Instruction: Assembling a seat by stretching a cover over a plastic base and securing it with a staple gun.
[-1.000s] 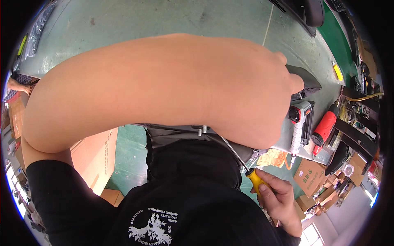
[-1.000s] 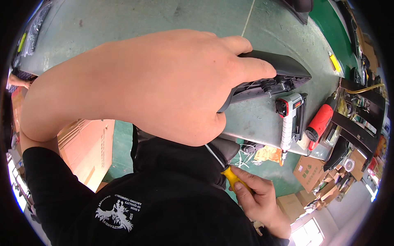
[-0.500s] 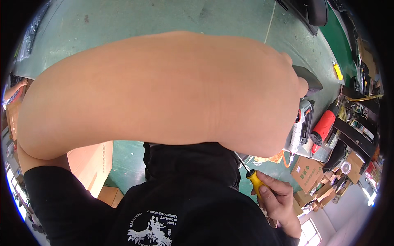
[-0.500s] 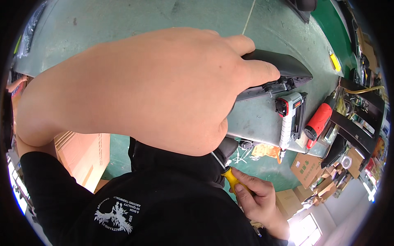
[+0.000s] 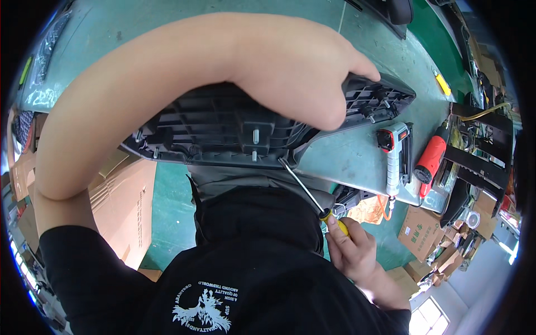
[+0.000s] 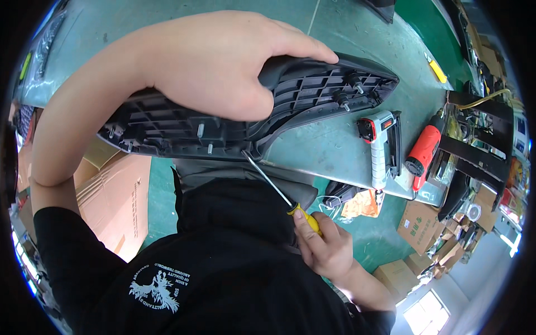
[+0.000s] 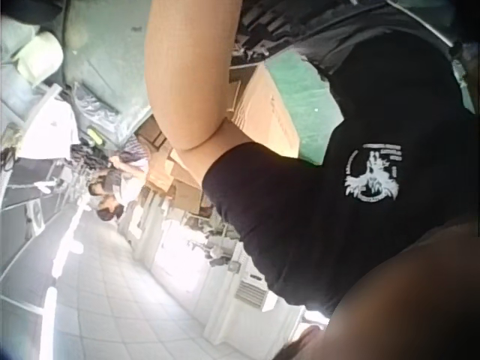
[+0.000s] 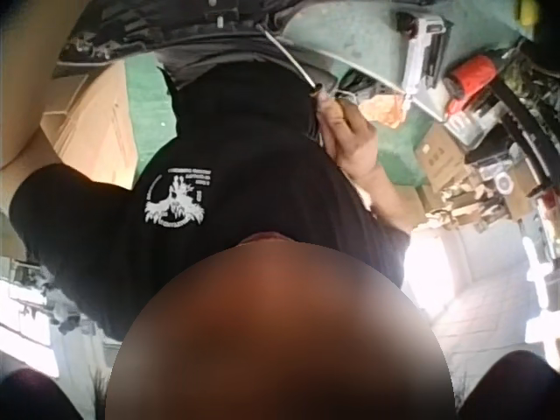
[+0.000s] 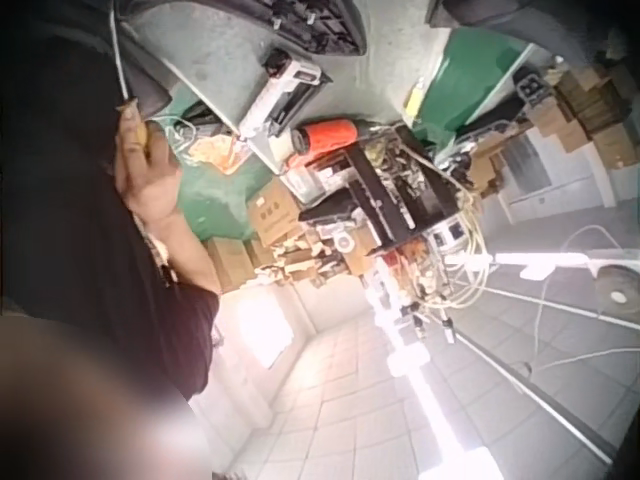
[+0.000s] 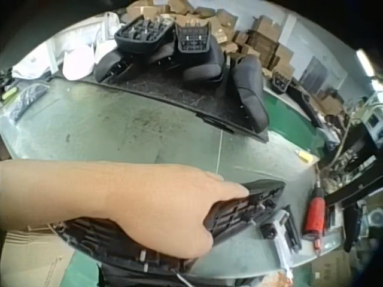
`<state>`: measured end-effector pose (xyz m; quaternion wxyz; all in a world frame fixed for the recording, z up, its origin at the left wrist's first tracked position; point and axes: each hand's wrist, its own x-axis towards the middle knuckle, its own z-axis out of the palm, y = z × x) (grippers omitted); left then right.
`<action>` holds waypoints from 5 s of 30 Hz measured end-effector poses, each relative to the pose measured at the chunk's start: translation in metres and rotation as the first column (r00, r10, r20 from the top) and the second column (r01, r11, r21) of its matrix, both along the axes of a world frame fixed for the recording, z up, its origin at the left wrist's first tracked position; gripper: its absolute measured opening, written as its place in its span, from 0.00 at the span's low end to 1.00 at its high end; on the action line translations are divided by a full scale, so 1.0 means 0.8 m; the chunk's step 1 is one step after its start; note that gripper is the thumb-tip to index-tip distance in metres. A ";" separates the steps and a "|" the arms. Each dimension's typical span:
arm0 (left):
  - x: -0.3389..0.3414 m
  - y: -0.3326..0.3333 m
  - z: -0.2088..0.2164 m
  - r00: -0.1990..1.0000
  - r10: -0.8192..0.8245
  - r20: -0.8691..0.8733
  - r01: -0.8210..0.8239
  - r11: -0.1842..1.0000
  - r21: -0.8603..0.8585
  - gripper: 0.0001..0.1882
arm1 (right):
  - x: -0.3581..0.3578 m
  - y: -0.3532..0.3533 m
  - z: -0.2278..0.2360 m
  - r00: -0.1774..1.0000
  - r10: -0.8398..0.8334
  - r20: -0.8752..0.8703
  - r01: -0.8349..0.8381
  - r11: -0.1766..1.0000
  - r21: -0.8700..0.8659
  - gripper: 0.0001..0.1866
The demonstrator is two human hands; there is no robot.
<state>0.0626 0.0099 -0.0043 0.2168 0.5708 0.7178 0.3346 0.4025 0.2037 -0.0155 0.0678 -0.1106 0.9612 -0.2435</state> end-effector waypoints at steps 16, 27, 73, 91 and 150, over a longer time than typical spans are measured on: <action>-0.004 0.000 0.025 0.993 -0.033 0.117 0.054 0.981 -0.185 0.40 | -0.004 0.021 -0.014 0.797 -0.142 0.588 0.523 0.649 -0.552 0.27; -0.072 0.010 -0.002 0.886 -0.082 0.456 0.107 0.994 -0.029 0.47 | 0.026 0.006 -0.126 0.734 0.221 0.643 0.677 -0.147 -0.722 0.29; 0.021 -0.015 -0.007 0.620 0.487 -0.615 -0.571 0.818 0.073 0.29 | -0.020 0.059 0.000 0.974 -0.210 0.090 0.220 0.760 -0.611 0.31; 0.064 -0.007 0.013 0.968 0.121 -0.219 -0.121 0.993 0.015 0.39 | -0.017 0.046 0.015 0.971 -0.168 0.173 0.221 0.903 -0.367 0.24; 0.005 0.001 0.013 0.986 0.107 0.126 -0.097 0.991 -0.087 0.39 | -0.009 0.036 -0.053 0.959 0.022 -0.284 -0.009 0.999 0.050 0.29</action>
